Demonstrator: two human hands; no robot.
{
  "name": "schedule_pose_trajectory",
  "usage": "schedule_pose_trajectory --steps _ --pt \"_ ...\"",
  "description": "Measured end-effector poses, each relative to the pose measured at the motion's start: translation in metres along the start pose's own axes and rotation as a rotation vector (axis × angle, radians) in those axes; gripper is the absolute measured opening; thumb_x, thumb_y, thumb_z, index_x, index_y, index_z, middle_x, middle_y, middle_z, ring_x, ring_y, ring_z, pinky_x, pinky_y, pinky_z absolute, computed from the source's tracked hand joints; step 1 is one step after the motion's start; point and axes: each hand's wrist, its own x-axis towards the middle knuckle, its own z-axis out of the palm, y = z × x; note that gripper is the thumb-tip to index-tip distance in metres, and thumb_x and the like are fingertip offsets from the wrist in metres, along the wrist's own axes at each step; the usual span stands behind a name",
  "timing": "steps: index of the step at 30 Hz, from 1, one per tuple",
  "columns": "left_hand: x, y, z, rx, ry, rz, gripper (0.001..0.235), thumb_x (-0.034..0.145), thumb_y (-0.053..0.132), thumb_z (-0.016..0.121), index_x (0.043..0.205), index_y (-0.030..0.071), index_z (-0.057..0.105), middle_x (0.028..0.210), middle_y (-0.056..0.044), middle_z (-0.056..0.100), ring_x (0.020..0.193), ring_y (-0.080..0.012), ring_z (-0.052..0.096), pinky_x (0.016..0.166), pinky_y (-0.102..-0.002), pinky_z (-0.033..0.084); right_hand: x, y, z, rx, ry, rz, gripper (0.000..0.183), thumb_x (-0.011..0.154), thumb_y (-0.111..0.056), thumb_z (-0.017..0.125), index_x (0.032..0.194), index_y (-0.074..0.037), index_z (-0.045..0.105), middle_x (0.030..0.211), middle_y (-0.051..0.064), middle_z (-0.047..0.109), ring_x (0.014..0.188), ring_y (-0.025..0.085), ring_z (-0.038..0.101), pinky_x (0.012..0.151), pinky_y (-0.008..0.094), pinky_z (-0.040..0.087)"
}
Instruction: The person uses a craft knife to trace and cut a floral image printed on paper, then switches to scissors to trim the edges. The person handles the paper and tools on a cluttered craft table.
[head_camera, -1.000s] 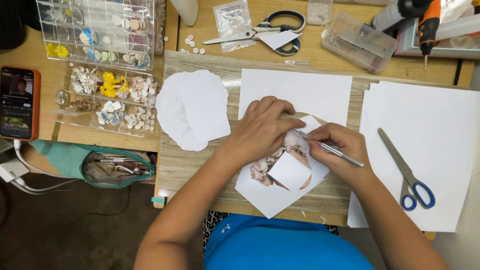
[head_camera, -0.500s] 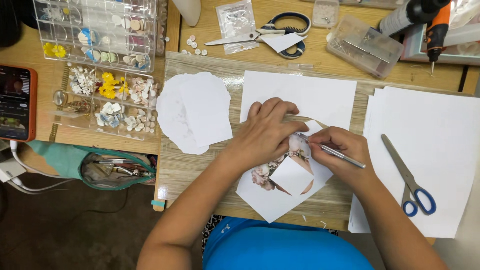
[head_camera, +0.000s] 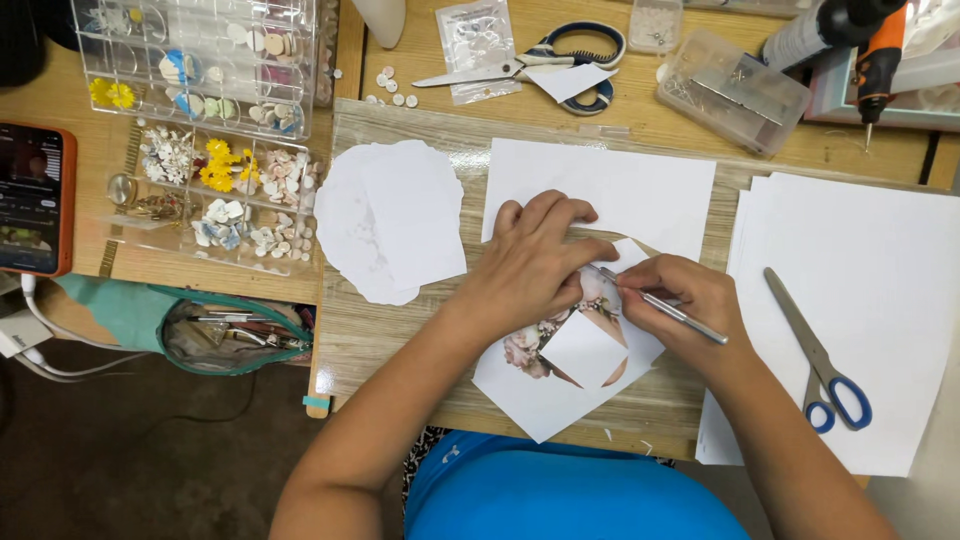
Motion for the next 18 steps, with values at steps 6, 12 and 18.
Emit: schedule_pose_trajectory --steps 6,12,18 --pt "-0.002 -0.003 0.003 0.002 0.012 0.004 0.037 0.082 0.021 0.057 0.117 0.028 0.067 0.129 -0.005 0.05 0.129 -0.03 0.039 0.091 -0.045 0.032 -0.002 0.008 -0.003 0.081 -0.008 0.07 0.011 0.083 -0.003 0.079 0.088 0.006 0.074 0.085 0.022 0.076 0.08 0.028 0.076 0.07 0.038 0.063" --pt "-0.001 -0.004 0.002 -0.003 0.006 -0.004 0.04 0.084 0.014 0.051 0.116 0.03 0.068 0.129 -0.005 0.05 0.13 -0.0298 0.038 0.092 -0.045 0.031 -0.004 0.013 -0.003 0.117 0.003 0.072 0.012 0.084 -0.001 0.078 0.089 0.008 0.074 0.085 0.025 0.075 0.081 0.029 0.075 0.071 0.039 0.062" --pt "0.001 -0.002 0.001 0.008 -0.006 -0.021 0.038 0.084 0.013 0.052 0.114 0.03 0.068 0.129 -0.004 0.05 0.131 -0.0296 0.037 0.093 -0.046 0.03 0.0 0.004 -0.003 0.046 -0.014 0.037 0.012 0.085 -0.005 0.079 0.09 0.005 0.075 0.086 0.023 0.076 0.08 0.033 0.077 0.068 0.04 0.063"
